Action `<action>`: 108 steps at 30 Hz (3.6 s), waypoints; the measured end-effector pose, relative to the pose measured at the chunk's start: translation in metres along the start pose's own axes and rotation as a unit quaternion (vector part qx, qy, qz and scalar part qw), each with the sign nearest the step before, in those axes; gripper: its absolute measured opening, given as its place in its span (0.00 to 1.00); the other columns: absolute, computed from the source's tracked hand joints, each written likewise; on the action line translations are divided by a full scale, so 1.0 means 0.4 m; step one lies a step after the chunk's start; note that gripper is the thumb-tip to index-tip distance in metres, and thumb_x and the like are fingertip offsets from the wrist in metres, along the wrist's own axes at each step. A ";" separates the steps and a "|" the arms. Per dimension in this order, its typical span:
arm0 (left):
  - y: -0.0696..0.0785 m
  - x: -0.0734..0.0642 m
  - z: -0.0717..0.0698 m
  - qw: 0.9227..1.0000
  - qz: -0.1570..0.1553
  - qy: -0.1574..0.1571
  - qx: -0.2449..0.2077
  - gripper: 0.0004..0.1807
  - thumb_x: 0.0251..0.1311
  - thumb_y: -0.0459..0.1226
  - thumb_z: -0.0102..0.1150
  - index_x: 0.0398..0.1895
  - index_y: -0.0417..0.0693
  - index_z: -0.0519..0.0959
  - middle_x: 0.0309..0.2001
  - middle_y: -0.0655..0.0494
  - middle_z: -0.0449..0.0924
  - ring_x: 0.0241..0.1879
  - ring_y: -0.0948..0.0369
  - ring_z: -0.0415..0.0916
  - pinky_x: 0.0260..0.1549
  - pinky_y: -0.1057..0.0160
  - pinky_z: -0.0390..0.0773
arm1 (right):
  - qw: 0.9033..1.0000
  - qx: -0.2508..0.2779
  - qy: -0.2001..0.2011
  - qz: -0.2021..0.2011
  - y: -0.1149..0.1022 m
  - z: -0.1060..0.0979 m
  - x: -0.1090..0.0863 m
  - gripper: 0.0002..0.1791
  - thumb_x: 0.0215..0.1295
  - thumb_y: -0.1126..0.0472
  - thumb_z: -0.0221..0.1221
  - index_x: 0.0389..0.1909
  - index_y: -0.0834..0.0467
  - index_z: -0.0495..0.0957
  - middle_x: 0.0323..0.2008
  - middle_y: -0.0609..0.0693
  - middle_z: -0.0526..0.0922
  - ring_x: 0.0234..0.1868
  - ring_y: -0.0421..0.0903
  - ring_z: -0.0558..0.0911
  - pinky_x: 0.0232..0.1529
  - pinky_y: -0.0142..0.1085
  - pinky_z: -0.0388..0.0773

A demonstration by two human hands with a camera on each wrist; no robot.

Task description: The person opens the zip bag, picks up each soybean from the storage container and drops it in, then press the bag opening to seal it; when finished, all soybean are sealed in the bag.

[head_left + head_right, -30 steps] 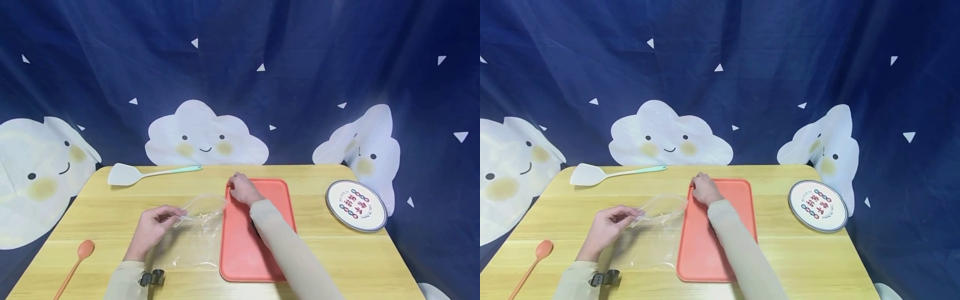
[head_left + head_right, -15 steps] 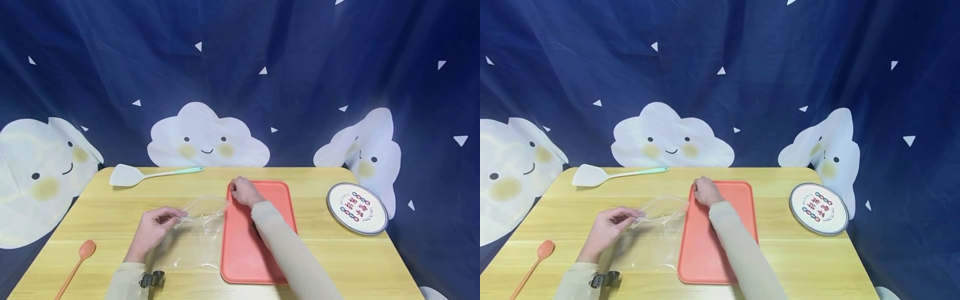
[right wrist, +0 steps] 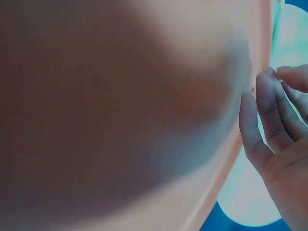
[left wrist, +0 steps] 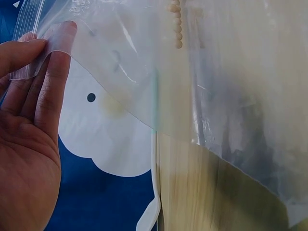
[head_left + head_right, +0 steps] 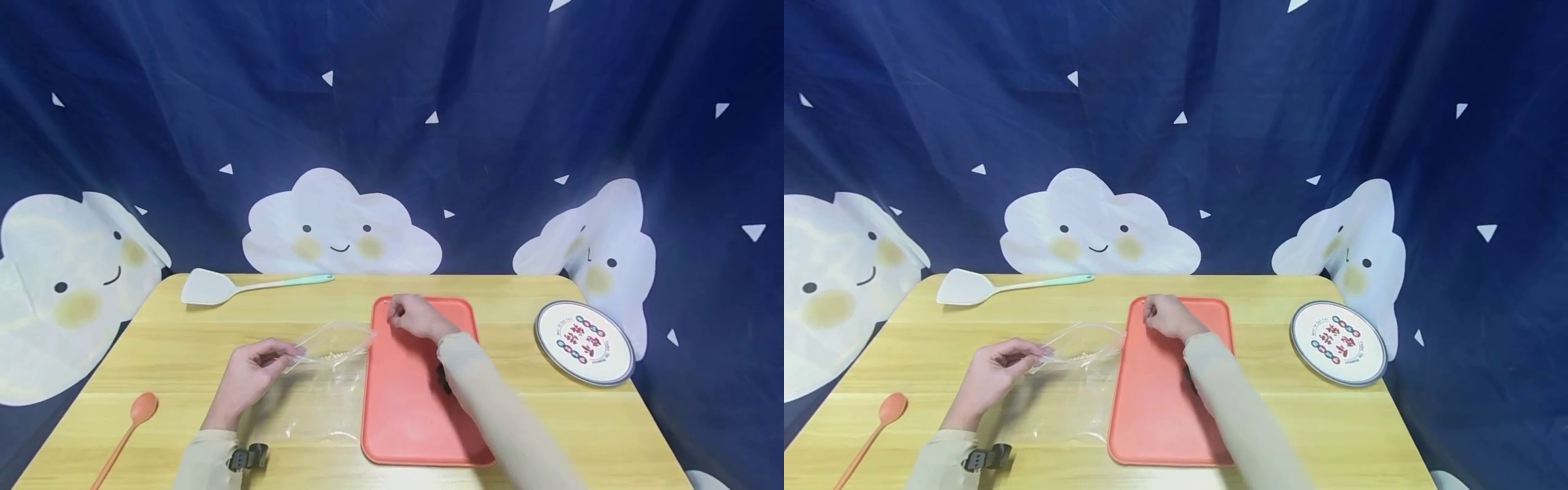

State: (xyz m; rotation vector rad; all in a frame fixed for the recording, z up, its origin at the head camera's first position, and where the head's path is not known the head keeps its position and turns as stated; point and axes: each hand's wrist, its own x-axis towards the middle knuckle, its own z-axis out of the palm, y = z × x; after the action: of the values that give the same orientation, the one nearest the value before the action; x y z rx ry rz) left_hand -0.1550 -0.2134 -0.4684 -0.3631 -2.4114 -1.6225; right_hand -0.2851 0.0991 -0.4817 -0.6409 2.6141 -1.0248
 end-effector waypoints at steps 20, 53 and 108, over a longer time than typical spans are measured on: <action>0.006 0.009 0.005 1.000 0.009 -0.018 -0.015 0.13 0.55 0.18 0.61 0.32 0.44 0.85 0.37 0.52 0.87 0.36 0.63 0.84 0.35 0.67 0.83 | 0.983 0.074 0.132 -0.102 -0.185 -0.078 -0.166 0.06 0.66 0.62 0.63 0.40 0.47 0.82 0.35 0.38 0.81 0.39 0.36 0.79 0.45 0.39 0.78; 0.001 -0.001 0.002 0.999 0.015 -0.013 -0.031 0.12 0.56 0.18 0.61 0.33 0.42 0.85 0.37 0.51 0.87 0.37 0.61 0.84 0.35 0.67 0.83 | 0.972 -0.132 0.035 -0.192 -0.295 0.105 -0.095 0.04 0.66 0.61 0.62 0.41 0.51 0.82 0.39 0.38 0.79 0.41 0.36 0.78 0.46 0.27 0.74; 0.075 -0.011 -0.005 1.000 0.005 -0.008 -0.027 0.10 0.53 0.14 0.59 0.30 0.33 0.82 0.36 0.43 0.86 0.35 0.60 0.84 0.34 0.68 0.82 | 0.988 -0.141 0.040 -0.040 0.015 0.030 0.073 0.11 0.64 0.68 0.62 0.45 0.58 0.85 0.39 0.47 0.79 0.41 0.45 0.78 0.48 0.37 0.76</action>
State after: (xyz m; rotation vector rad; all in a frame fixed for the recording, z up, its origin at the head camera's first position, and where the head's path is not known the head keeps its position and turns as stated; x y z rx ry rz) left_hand -0.1413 -0.2048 -0.4427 -0.3989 -2.3775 -1.6896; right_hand -0.3076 0.0818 -0.4967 -0.7886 2.8530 -0.7188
